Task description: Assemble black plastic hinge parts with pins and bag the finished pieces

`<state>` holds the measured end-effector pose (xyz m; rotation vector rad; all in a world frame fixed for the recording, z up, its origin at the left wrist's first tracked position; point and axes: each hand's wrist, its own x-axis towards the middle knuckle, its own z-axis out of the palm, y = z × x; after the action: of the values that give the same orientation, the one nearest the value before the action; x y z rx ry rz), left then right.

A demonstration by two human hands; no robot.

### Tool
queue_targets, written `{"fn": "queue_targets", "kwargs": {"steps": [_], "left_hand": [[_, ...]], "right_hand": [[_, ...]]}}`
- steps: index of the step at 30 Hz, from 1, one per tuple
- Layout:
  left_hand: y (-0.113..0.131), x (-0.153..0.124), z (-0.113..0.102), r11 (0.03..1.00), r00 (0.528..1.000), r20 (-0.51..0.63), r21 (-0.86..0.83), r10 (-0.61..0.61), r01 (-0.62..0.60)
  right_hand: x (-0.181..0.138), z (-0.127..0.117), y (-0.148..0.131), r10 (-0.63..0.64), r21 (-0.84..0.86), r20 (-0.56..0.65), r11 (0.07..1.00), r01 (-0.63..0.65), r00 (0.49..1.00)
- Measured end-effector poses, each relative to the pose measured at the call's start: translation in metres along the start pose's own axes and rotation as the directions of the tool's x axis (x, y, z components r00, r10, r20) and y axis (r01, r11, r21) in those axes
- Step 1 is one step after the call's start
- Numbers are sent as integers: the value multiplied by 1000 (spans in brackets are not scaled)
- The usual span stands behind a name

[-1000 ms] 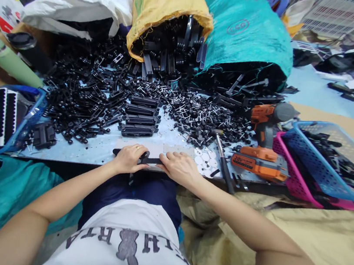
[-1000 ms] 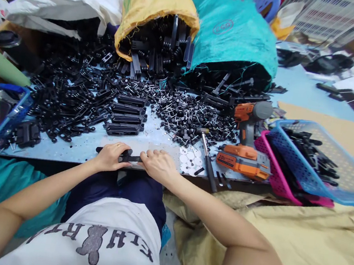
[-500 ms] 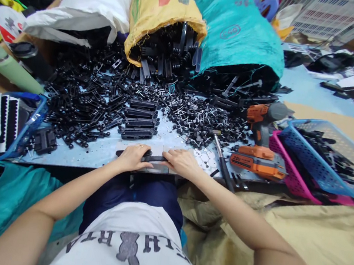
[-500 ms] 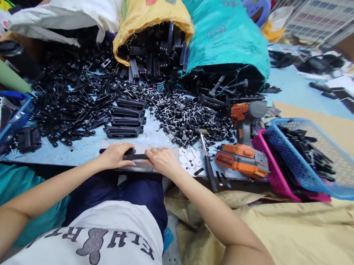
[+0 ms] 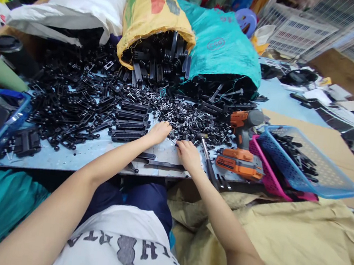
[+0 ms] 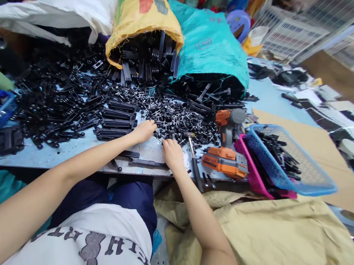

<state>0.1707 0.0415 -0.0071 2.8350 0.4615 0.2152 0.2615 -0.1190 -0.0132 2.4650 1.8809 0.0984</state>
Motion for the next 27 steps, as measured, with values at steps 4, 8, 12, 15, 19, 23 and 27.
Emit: {"fn": "queue_targets", "kwargs": {"steps": [4,8,12,15,19,23,27], "left_hand": [[-24,-73,-24,992,983,-149,-79,-107,96],[-53,-155,-31,961,944,-194,-136,-266,243],[-57,-189,-30,954,956,-22,-61,-294,292],[-47,-183,-38,957,957,50,64,-285,282],[-34,-168,-48,977,975,109,114,-193,181],[-35,-169,-36,984,986,-20,63,-163,164],[-47,-183,-8,997,961,-264,-30,-77,71]], "right_hand": [[18,2,5,0,-63,76,998,5,997],[18,1,6,7,36,5,999,-7,1000],[16,-3,-3,25,200,-44,980,-16,999],[14,-7,-13,-13,267,-44,963,24,999],[11,-14,-26,-57,415,-108,905,97,993],[5,-20,-36,-42,623,-180,768,147,983],[-2,-21,-43,-113,637,-119,753,163,986]]}}
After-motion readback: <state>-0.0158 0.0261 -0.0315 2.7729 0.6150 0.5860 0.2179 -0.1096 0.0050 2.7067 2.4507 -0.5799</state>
